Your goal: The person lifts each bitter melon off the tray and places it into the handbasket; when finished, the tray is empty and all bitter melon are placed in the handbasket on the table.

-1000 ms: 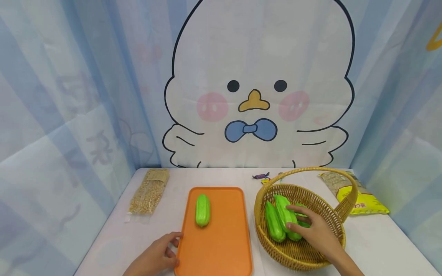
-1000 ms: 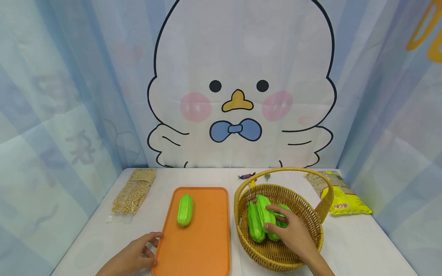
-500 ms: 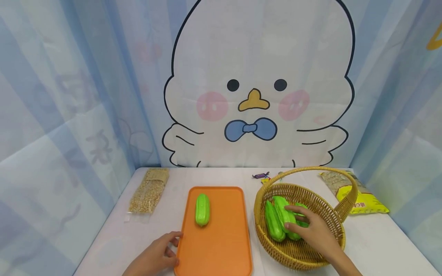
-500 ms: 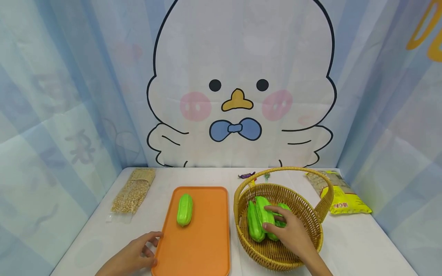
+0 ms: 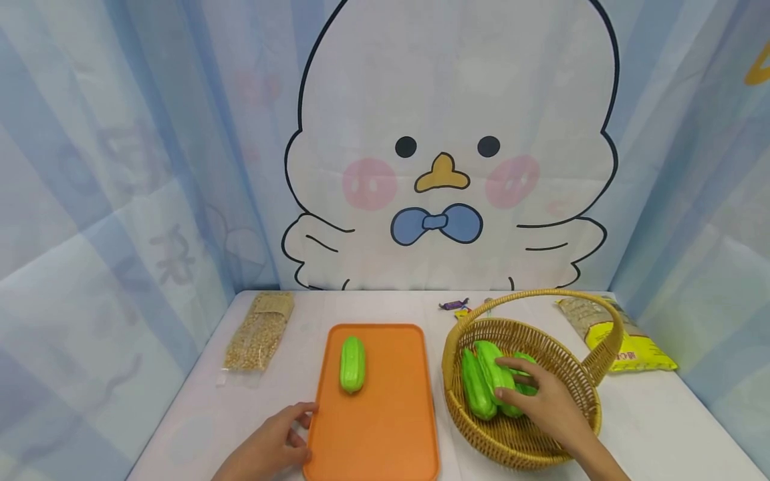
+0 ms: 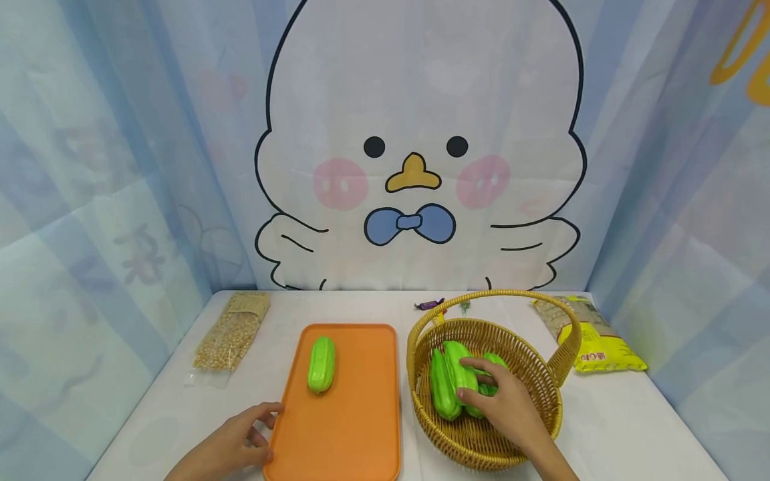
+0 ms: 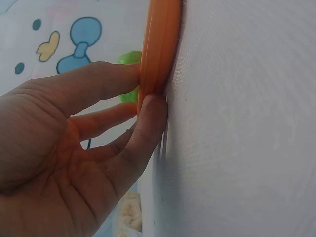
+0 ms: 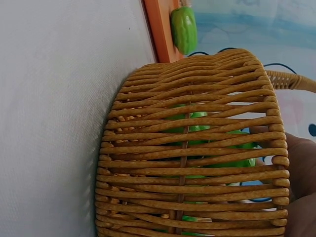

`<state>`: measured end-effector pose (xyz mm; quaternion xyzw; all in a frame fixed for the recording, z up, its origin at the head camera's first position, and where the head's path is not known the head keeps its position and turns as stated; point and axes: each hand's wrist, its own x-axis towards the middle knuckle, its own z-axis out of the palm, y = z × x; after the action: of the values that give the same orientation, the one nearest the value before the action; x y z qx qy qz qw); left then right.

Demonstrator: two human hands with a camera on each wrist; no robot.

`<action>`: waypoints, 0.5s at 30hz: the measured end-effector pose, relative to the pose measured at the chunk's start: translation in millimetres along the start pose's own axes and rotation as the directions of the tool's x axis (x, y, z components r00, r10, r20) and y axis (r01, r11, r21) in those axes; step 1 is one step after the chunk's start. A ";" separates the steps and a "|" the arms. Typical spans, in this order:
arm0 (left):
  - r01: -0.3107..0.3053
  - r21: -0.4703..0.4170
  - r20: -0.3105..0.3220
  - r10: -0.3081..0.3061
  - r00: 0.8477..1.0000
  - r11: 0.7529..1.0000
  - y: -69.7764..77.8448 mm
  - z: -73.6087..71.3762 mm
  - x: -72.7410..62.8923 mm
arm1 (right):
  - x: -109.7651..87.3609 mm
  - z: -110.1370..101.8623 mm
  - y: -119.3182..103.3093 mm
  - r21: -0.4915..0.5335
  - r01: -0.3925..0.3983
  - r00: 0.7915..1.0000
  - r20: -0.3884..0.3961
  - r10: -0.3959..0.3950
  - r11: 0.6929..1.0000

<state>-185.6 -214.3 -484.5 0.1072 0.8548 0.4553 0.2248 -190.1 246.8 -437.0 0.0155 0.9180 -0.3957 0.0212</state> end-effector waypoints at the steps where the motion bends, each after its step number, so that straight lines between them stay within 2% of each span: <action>1: 0.000 0.001 -0.001 0.000 1.000 1.000 0.3 0.1 0.0 | 0.0 -0.2 0.0 0.002 0.000 1.000 -0.001 0.000 1.000; 5: -0.004 0.003 -0.003 0.004 1.000 1.000 0.1 0.0 -0.3 | -1.5 -3.2 -1.8 0.044 0.022 1.000 -0.006 -0.022 0.999; 9: -0.007 0.002 -0.002 0.007 1.000 1.000 -1.2 -0.2 0.0 | -8.6 -11.3 -9.4 0.084 0.105 0.994 -0.049 -0.101 0.991; 15: 0.011 -0.007 0.003 -0.011 1.000 1.000 -1.6 0.7 1.3 | -29.5 -18.9 -43.3 0.107 0.229 0.968 -0.133 -0.214 0.968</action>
<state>-186.4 -214.2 -486.5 0.1021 0.8534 0.4569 0.2290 -163.1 230.6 -391.1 -0.0622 0.8879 -0.4488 -0.0795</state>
